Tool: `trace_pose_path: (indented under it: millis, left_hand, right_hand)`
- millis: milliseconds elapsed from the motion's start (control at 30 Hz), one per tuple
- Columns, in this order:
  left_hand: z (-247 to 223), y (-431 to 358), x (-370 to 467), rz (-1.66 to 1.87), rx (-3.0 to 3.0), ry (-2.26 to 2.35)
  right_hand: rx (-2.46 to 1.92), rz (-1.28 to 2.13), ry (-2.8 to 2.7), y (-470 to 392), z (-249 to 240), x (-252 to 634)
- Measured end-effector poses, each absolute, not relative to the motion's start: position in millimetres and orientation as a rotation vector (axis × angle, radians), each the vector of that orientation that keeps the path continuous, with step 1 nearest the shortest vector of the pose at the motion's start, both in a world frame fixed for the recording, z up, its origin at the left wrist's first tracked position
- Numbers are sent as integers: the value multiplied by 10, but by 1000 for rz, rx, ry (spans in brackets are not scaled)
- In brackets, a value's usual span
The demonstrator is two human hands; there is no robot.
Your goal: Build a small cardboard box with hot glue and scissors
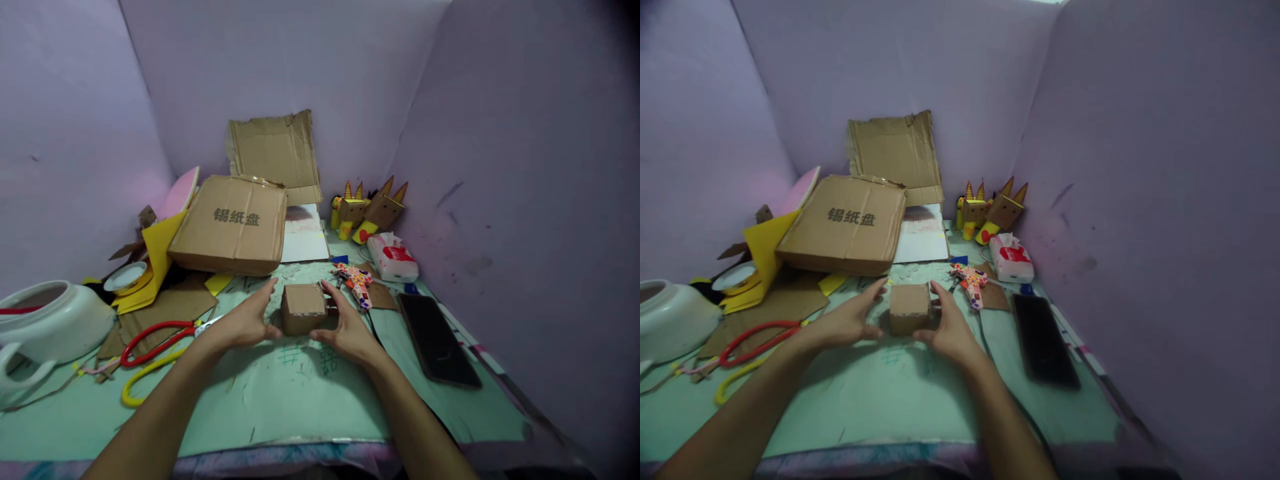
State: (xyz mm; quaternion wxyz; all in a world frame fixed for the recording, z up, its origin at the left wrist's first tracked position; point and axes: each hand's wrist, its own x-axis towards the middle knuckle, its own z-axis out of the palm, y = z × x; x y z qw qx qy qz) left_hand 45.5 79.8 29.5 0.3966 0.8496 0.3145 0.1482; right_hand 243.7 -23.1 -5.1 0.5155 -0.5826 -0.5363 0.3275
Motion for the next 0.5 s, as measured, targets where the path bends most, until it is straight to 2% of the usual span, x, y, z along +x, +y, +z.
trace_pose_path:
  millis: [200, 500]
  left_hand:
    - [452, 700, 500, 491, 2119, 811]
    - [372, 618, 634, 689, 1966, 769]
  right_hand:
    - [-1345, 739, -1271, -211, -77, 2412]
    - [-1389, 661, -1174, -134, 42, 2297]
